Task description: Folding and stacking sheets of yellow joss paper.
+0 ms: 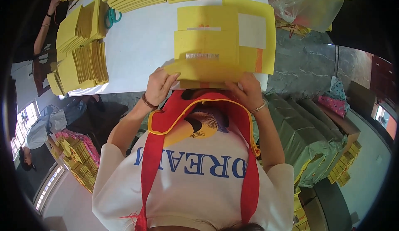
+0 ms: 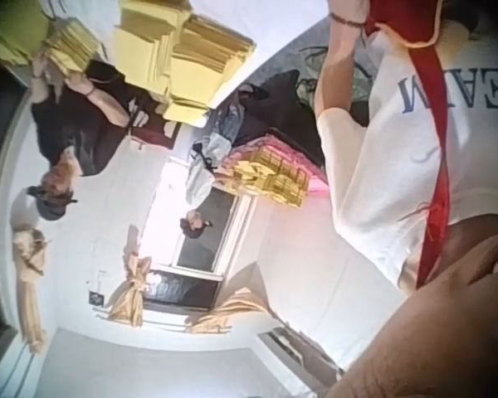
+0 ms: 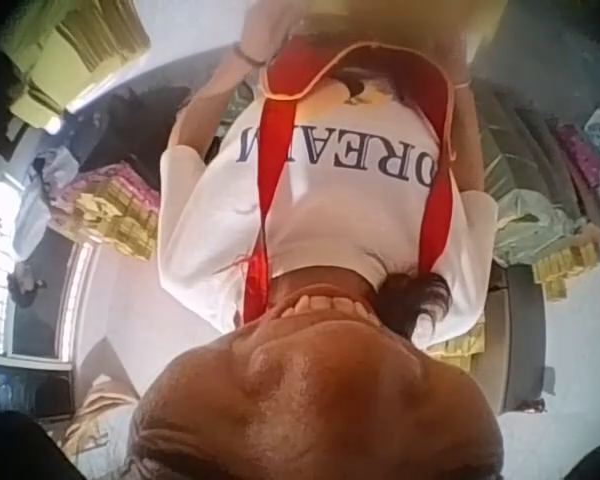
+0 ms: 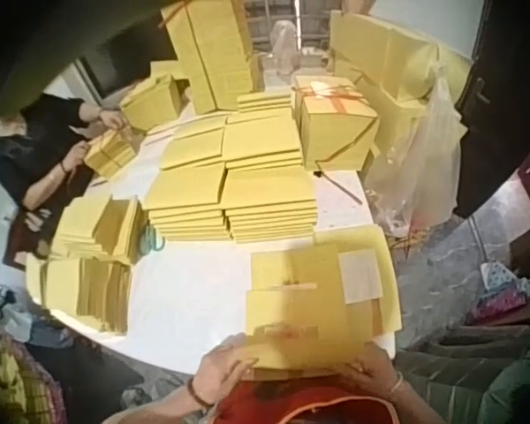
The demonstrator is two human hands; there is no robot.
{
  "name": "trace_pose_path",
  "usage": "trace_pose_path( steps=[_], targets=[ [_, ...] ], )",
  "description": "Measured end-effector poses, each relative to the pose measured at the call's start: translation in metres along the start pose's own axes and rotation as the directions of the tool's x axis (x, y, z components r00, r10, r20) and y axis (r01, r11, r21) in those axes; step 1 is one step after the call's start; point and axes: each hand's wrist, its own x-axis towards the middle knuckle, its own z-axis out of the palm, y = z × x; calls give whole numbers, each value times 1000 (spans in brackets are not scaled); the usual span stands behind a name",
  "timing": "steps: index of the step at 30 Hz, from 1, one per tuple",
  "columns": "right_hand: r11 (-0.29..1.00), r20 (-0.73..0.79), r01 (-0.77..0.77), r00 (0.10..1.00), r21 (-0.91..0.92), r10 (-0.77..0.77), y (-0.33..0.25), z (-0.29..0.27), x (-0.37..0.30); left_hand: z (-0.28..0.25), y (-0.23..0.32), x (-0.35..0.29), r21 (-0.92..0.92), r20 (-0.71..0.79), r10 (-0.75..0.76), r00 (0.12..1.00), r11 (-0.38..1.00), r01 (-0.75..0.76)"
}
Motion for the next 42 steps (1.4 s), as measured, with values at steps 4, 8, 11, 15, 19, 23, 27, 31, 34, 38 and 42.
trace_pose_path(
  steps=[4,8,11,15,19,23,27,31,34,38,42],
  targets=[
    [910,12,-350,934,220,356,-13,5,20,3,2,20,-177,115,-523,844,826,536],
    [902,-264,-163,922,399,283,-26,16,34,16,-13,27,-181,19,-509,860,845,504],
    [935,-221,-133,952,328,213,-19,10,34,15,-17,33,-97,28,-529,848,843,529],
    [925,-107,-267,946,272,305,-12,13,36,16,-19,36,-90,-7,-565,825,822,562],
    [909,-159,-303,921,285,356,-11,19,41,16,-18,44,-146,-27,-605,796,790,596],
    [890,-148,-371,896,266,418,-9,21,45,26,-30,43,-219,-52,-611,790,779,588],
    [894,-152,-397,890,207,430,-5,26,46,29,-38,41,-240,-67,-611,789,777,582],
    [873,-169,-408,872,267,460,-14,26,44,20,-26,46,-318,4,-693,720,682,658],
    [868,-194,-415,860,272,471,-14,29,43,6,2,55,314,-396,-113,911,916,250],
    [911,-255,-343,882,228,395,-9,34,40,20,33,58,471,-131,133,982,880,-56],
    [927,-243,-320,900,193,362,-11,31,41,41,22,64,456,46,127,991,880,-134]
  ],
)
